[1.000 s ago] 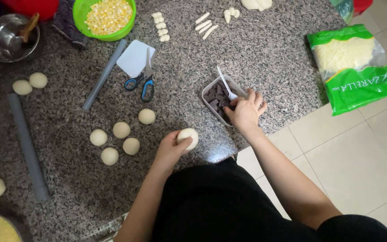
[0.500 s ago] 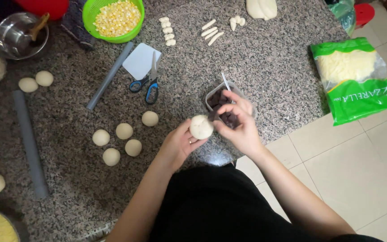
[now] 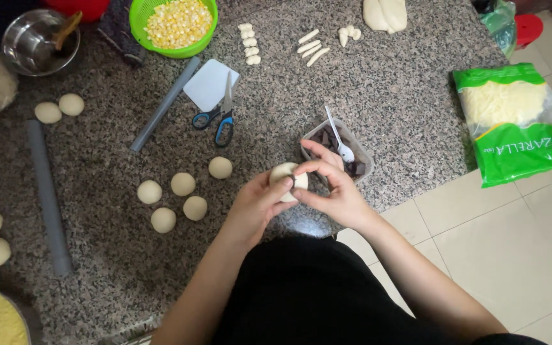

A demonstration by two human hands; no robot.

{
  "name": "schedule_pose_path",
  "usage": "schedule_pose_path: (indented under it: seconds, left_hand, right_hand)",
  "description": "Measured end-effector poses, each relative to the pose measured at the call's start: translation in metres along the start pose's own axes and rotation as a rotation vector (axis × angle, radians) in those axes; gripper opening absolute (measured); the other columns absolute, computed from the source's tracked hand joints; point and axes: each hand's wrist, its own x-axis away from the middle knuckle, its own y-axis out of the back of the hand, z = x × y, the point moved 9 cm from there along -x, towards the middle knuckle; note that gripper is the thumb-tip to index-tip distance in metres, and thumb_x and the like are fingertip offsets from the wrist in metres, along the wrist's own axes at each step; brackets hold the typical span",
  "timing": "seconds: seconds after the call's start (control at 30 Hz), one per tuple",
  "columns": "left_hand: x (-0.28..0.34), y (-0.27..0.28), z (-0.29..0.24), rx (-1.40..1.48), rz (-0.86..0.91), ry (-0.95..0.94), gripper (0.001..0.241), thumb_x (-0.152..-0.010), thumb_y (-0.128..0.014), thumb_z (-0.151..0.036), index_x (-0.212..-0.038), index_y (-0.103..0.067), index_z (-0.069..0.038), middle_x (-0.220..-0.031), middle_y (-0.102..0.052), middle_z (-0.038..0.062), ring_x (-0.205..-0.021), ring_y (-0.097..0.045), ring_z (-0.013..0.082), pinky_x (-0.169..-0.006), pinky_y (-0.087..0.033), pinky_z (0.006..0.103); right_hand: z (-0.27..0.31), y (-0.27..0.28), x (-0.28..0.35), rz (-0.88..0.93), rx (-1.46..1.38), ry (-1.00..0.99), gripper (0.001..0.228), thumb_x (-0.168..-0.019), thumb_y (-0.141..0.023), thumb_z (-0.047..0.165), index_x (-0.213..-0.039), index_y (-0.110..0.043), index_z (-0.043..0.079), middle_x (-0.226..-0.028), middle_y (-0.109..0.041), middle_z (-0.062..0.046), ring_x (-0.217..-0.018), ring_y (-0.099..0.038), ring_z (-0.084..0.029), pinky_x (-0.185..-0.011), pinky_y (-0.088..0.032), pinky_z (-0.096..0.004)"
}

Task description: Prepare small pastries by filling dough balls with chocolate chunks and shaping them.

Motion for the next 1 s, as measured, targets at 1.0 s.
schedule_pose_path:
  seconds: [1.0]
  left_hand:
    - [-0.013,0.041,0.027,0.081,-0.137,0.095,0.042,-0.096,-0.067,-0.021,-0.129,-0.061,0.004,-0.125,-0.069,0.012,-0.115,-0.068,0.0241,-0.1,-0.059,0.0413]
  right_hand:
    - [-0.136,0.062,0.002,-0.138,0.972,-0.236,0.02,-0.081,-0.082,0.033,-0.094,-0.081,0.018,-0.101,-0.07,-0.004,-0.106,-0.055,-0.029,-0.098,-0.032,-0.047]
